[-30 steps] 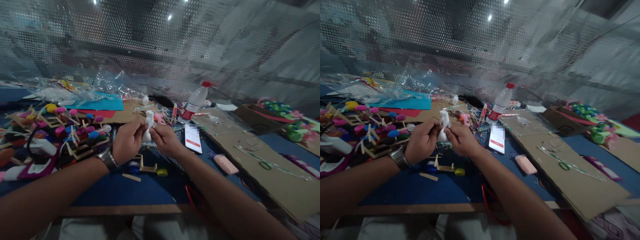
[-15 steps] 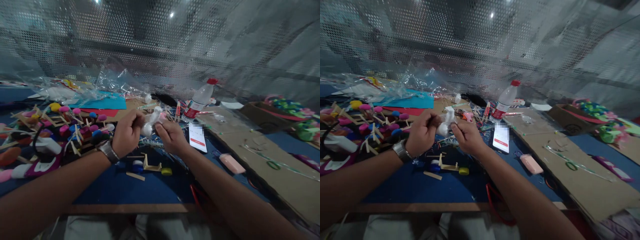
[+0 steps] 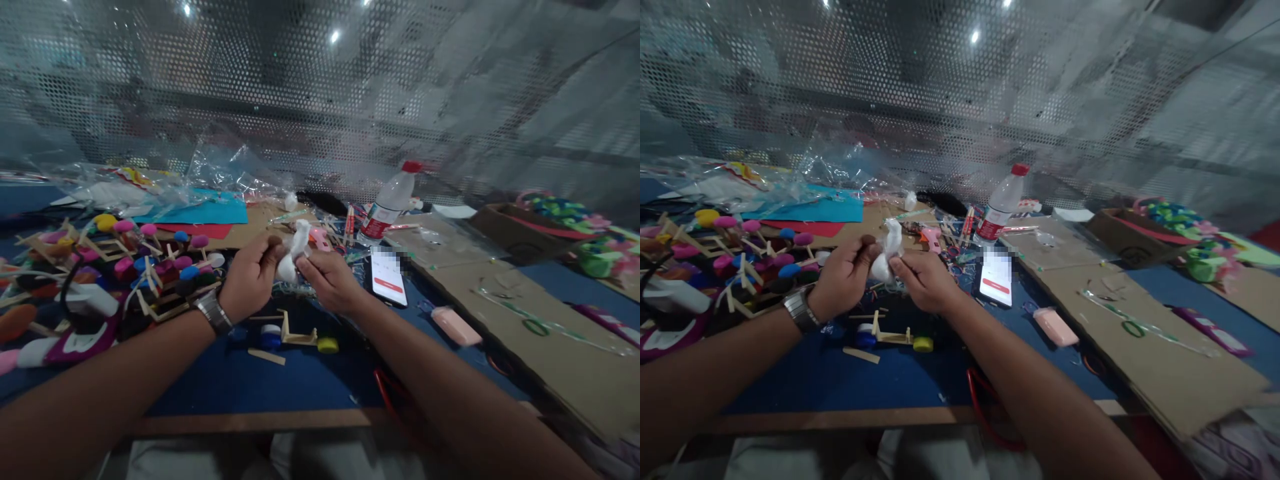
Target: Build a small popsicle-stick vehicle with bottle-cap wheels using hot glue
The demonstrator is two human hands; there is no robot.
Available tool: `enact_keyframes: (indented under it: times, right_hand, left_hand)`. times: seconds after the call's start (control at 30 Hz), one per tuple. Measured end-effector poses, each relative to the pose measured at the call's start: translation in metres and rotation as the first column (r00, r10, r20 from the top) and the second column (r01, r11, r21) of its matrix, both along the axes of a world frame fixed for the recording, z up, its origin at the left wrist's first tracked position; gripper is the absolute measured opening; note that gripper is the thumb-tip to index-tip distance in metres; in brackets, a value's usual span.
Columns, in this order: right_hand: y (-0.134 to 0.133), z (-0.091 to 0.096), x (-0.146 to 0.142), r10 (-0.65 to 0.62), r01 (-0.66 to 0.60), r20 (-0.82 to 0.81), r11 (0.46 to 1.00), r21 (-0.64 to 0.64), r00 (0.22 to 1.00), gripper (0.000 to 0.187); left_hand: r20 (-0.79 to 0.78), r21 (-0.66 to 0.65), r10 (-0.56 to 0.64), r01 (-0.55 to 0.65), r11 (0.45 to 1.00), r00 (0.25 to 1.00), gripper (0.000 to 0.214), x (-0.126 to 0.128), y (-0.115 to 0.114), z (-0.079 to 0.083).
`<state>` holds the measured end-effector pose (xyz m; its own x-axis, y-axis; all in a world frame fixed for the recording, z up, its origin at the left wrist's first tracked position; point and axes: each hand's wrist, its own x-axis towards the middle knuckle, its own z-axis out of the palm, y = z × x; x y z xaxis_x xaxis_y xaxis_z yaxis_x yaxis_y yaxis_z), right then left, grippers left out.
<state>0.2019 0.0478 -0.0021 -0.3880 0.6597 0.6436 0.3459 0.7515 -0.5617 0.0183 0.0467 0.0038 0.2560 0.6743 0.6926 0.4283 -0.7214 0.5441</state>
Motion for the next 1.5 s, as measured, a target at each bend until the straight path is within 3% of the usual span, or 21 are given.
enact_keyframes:
  times: [0.17,0.27,0.47,0.6,0.73,1.0,1.2,1.27,1.37,1.5]
  right_hand:
    - [0.009,-0.004,0.011,-0.022,0.010,-0.213,0.998,-0.061,0.977,0.044]
    - [0.011,-0.002,0.013,0.018,-0.052,-0.255,0.991,-0.126,0.967,0.056]
    - [0.009,0.001,0.008,-0.008,-0.062,-0.296,0.972,-0.226,0.955,0.036]
    - [0.010,0.000,0.006,-0.009,-0.083,-0.338,0.963,-0.257,0.941,0.038]
    - [0.011,0.002,0.007,-0.040,-0.085,-0.391,0.951,-0.298,0.919,0.041]
    - [0.019,-0.006,0.008,-0.110,-0.105,-0.542,0.930,-0.351,0.833,0.038]
    - [0.015,0.001,0.008,0.001,-0.212,-0.542,0.921,-0.327,0.840,0.057]
    - [0.013,0.002,0.008,0.020,-0.191,-0.481,0.931,-0.310,0.877,0.051]
    - [0.014,0.001,0.010,-0.051,-0.084,-0.420,0.951,-0.297,0.906,0.032]
    - [0.020,-0.002,0.015,-0.142,-0.016,-0.501,0.954,-0.300,0.854,0.025]
  left_hand:
    - [-0.093,-0.023,0.014,-0.016,1.000,0.996,0.016,-0.008,0.005,0.000]
    - [-0.163,-0.057,-0.009,-0.001,0.998,0.987,0.018,-0.010,0.004,-0.001]
    - [-0.152,-0.130,-0.068,0.048,0.990,0.986,0.021,-0.008,0.005,-0.005]
    - [-0.168,-0.159,-0.129,0.102,0.982,0.977,0.045,-0.005,0.005,-0.004]
    - [-0.202,-0.175,-0.100,0.065,0.983,0.974,0.034,-0.004,0.004,-0.002]
    - [-0.203,-0.199,-0.008,-0.033,0.980,0.979,0.032,-0.005,0.004,-0.003]
    - [-0.186,-0.191,0.010,-0.046,0.981,0.982,0.033,-0.004,0.003,-0.003]
    - [-0.186,-0.184,0.006,-0.040,0.982,0.983,0.033,-0.004,0.003,-0.002]
    - [-0.207,-0.174,0.004,-0.041,0.984,0.978,0.032,-0.005,0.004,-0.001]
    - [-0.224,-0.160,0.025,-0.062,0.985,0.974,0.030,-0.007,0.006,-0.002]
